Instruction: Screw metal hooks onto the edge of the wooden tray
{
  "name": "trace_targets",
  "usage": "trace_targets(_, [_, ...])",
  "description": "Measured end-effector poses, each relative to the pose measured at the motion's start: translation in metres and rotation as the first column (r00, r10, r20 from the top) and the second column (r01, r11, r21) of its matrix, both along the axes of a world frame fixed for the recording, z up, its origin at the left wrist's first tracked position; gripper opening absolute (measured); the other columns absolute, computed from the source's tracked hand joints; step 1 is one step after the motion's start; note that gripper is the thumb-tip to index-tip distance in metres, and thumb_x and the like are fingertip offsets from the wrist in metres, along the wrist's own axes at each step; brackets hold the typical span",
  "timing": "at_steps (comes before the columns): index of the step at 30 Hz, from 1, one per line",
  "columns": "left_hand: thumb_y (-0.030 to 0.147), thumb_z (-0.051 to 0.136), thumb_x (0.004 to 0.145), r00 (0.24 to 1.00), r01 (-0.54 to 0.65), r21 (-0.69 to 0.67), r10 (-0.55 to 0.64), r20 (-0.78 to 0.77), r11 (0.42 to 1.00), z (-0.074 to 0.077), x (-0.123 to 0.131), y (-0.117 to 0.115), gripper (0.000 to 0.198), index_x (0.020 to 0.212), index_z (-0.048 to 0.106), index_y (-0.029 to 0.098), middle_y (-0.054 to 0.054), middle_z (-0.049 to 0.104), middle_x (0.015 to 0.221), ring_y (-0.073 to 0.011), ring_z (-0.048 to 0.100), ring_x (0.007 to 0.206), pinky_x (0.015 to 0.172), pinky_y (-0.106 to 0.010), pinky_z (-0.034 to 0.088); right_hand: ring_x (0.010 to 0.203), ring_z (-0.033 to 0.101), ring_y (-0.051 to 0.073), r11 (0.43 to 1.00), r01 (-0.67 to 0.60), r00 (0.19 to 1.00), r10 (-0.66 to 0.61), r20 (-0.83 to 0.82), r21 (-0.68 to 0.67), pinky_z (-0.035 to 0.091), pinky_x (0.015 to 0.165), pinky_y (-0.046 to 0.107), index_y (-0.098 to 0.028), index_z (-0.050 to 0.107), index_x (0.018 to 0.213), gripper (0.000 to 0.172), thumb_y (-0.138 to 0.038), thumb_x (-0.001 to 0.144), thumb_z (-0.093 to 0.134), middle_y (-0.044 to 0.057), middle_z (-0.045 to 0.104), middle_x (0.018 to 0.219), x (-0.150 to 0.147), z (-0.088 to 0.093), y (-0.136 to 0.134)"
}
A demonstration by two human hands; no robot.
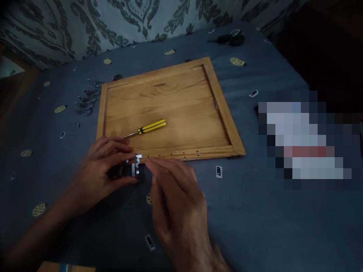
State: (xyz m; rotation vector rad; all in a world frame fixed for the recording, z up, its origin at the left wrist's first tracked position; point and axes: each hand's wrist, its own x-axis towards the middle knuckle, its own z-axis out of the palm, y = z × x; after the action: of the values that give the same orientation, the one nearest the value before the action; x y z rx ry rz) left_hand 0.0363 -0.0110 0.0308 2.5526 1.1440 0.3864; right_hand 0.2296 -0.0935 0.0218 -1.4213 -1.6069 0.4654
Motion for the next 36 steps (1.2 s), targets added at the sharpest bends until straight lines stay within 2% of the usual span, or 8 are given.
trace_targets(16, [0.044, 0.082, 0.076, 0.998, -0.025, 0.013, 0.026, -0.057, 1.000, 0.001, 0.000, -0.002, 0.039, 0.104, 0.072, 0.019, -0.007, 0.064, 0.111, -0.0290, 0.052, 0.111, 0.100, -0.049, 0.043, 0.100, 0.071, 0.016, 0.999, 0.049, 0.997, -0.050, -0.060, -0.012, 0.059, 0.086, 0.030, -0.017, 0.071, 0.109, 0.024, -0.014, 0.095, 0.052, 0.006, 0.076, 0.105, -0.004, -0.014, 0.007])
trace_targets(19, [0.046, 0.083, 0.074, 0.998, -0.023, 0.006, 0.024, -0.055, 1.000, 0.002, 0.000, -0.002, 0.038, 0.100, 0.073, 0.019, -0.006, 0.064, 0.108, -0.0279, 0.052, 0.109, 0.100, -0.047, 0.043, 0.099, 0.072, 0.017, 0.998, 0.050, 0.993, -0.053, -0.101, -0.032, 0.060, 0.084, 0.031, -0.020, 0.072, 0.105, 0.022, -0.018, 0.095, 0.053, 0.005, 0.077, 0.103, -0.007, -0.009, 0.009])
trace_targets(22, [0.047, 0.083, 0.074, 0.999, -0.019, 0.006, 0.019, -0.046, 1.000, 0.004, -0.001, -0.001, 0.038, 0.096, 0.073, 0.018, -0.006, 0.064, 0.102, -0.0273, 0.052, 0.106, 0.097, -0.045, 0.043, 0.099, 0.073, 0.019, 0.999, 0.001, 0.991, -0.006, -0.137, -0.036, 0.060, 0.085, 0.033, -0.022, 0.073, 0.105, 0.020, -0.022, 0.094, 0.056, 0.005, 0.078, 0.104, -0.011, 0.006, 0.016])
trace_targets(25, [0.052, 0.082, 0.073, 0.999, -0.026, 0.003, 0.026, -0.041, 1.000, 0.004, -0.001, -0.002, 0.042, 0.095, 0.073, 0.018, -0.007, 0.064, 0.101, -0.0287, 0.053, 0.107, 0.099, -0.047, 0.042, 0.100, 0.074, 0.021, 0.991, -0.126, 0.989, 0.124, -0.076, -0.033, 0.060, 0.084, 0.034, -0.021, 0.073, 0.108, 0.022, -0.028, 0.092, 0.059, 0.006, 0.078, 0.106, -0.019, 0.021, 0.036])
trace_targets(29, [0.047, 0.085, 0.071, 0.999, -0.036, -0.016, 0.035, -0.009, 0.999, 0.000, -0.001, -0.002, 0.053, 0.114, 0.068, 0.021, -0.010, 0.062, 0.125, -0.0323, 0.051, 0.121, 0.108, -0.051, 0.038, 0.091, 0.074, 0.022, 0.948, -0.320, 0.944, 0.319, 0.079, -0.006, 0.060, 0.081, 0.036, -0.018, 0.074, 0.103, 0.021, -0.023, 0.088, 0.060, 0.008, 0.078, 0.100, -0.041, 0.033, 0.083])
trace_targets(32, [0.045, 0.086, 0.070, 0.998, -0.061, -0.058, 0.063, 0.026, 0.996, -0.003, -0.001, -0.002, 0.069, 0.130, 0.060, 0.020, -0.013, 0.055, 0.141, -0.0374, 0.045, 0.134, 0.113, -0.055, 0.034, 0.094, 0.073, 0.023, 0.892, -0.419, 0.844, 0.451, 0.291, -0.167, 0.057, 0.084, 0.036, -0.016, 0.074, 0.109, 0.027, -0.015, 0.089, 0.056, 0.010, 0.077, 0.103, -0.070, 0.039, 0.117])
trace_targets(33, [0.045, 0.085, 0.072, 0.998, -0.060, -0.080, 0.062, 0.023, 0.995, -0.004, -0.001, -0.002, 0.069, 0.130, 0.060, 0.019, -0.014, 0.056, 0.141, -0.0383, 0.045, 0.134, 0.113, -0.055, 0.034, 0.097, 0.072, 0.023, 0.881, -0.408, 0.796, 0.472, 0.380, -0.239, 0.056, 0.088, 0.036, -0.016, 0.073, 0.112, 0.029, -0.013, 0.089, 0.055, 0.010, 0.077, 0.106, -0.081, 0.041, 0.127])
trace_targets(36, [0.043, 0.082, 0.076, 0.999, -0.051, -0.126, 0.050, -0.005, 0.991, -0.001, -0.002, -0.003, 0.052, 0.118, 0.067, 0.015, -0.014, 0.065, 0.128, -0.0368, 0.052, 0.128, 0.111, -0.053, 0.038, 0.102, 0.071, 0.025, 0.853, -0.428, 0.722, 0.522, 0.454, -0.299, 0.054, 0.090, 0.036, -0.013, 0.074, 0.111, 0.027, -0.014, 0.091, 0.056, 0.012, 0.076, 0.110, -0.115, 0.045, 0.152])
